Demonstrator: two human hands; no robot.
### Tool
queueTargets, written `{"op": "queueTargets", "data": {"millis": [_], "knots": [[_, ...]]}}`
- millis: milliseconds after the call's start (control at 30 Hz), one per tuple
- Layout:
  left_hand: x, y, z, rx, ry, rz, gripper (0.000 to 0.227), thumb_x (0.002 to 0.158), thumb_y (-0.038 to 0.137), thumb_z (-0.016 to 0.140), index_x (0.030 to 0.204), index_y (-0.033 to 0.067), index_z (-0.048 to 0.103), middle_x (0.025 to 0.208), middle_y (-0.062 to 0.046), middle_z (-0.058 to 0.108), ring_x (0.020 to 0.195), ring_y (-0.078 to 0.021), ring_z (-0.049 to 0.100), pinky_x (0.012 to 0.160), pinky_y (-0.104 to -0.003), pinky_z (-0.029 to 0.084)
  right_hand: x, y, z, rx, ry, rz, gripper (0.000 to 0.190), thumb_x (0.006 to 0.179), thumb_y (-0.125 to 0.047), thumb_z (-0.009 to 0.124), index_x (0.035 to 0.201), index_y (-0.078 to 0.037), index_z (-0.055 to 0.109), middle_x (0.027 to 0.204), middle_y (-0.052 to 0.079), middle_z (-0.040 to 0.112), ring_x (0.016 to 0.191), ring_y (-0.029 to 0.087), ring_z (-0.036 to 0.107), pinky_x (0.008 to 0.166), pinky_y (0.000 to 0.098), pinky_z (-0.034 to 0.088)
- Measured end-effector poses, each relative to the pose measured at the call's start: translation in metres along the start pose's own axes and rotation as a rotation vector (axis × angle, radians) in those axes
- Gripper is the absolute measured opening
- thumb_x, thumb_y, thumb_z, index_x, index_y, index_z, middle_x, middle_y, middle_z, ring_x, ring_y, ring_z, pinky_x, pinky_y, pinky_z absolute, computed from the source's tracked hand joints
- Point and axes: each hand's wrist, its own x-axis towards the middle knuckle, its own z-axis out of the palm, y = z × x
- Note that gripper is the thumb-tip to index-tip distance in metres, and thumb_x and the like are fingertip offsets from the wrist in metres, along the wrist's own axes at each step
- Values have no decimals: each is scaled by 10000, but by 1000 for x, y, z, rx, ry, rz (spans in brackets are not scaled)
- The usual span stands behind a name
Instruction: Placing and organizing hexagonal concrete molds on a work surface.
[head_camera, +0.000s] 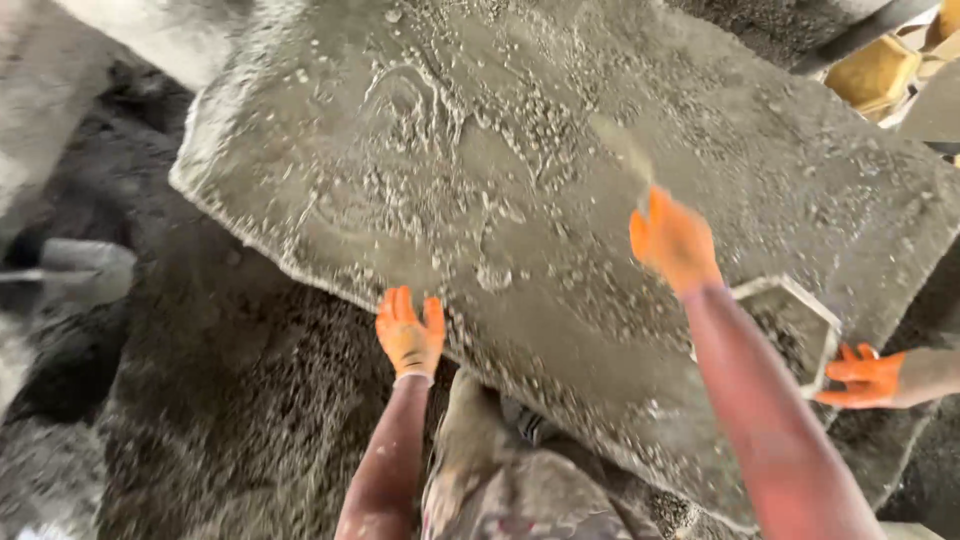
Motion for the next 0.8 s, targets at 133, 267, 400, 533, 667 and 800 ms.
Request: {"op": "queueTargets", "data": {"millis": [133,267,400,533,667,800], "knots": [[78,-21,3,37,-276,-153,448,927,355,658,1240,36,632,1355,-177,638,1314,-389,567,1113,-489,448,131,-46,52,-110,-15,54,263,904,-270,620,1097,-91,610,951,208,707,915,466,658,761,568,512],[97,-49,5,47,-59,26,484,1041,341,633,1381,-2,606,1503,-236,557,1415,-437,494,1200,-543,367,67,-89,95,-265,-74,-128,362,881,-127,565,1210,20,594,945,227,704,876,431,681,751,532,531],[100,-59,15,88,1,-12,458,969,348,628,1317,50,635,1472,-197,577,1410,-411,505,1178,-572,350,12,-97,94,-199,-271,-268,203,871,-210,576,1005,-64,621,756,178,700,720,426,677,623,549,524],[104,-61,20,69,6,-66,417,965,326,634,1301,80,657,1437,-162,617,1385,-387,537,1186,-568,359,127,-126,94,-438,4,-628,307,926,-205,559,1135,12,619,922,226,725,813,396,703,697,520,545],[102,-60,17,38,21,-47,422,969,315,650,1305,60,668,1423,-165,632,1353,-395,559,1170,-556,382,282,-212,85,-347,117,-550,221,1006,-253,637,1034,-39,588,764,212,664,710,426,660,620,528,505],[102,-63,17,39,55,17,415,959,309,663,1283,49,673,1389,-160,634,1315,-394,575,1134,-569,392,366,-223,128,-455,-56,-549,156,894,-139,619,1022,-56,584,797,214,688,762,458,672,653,558,516]]}}
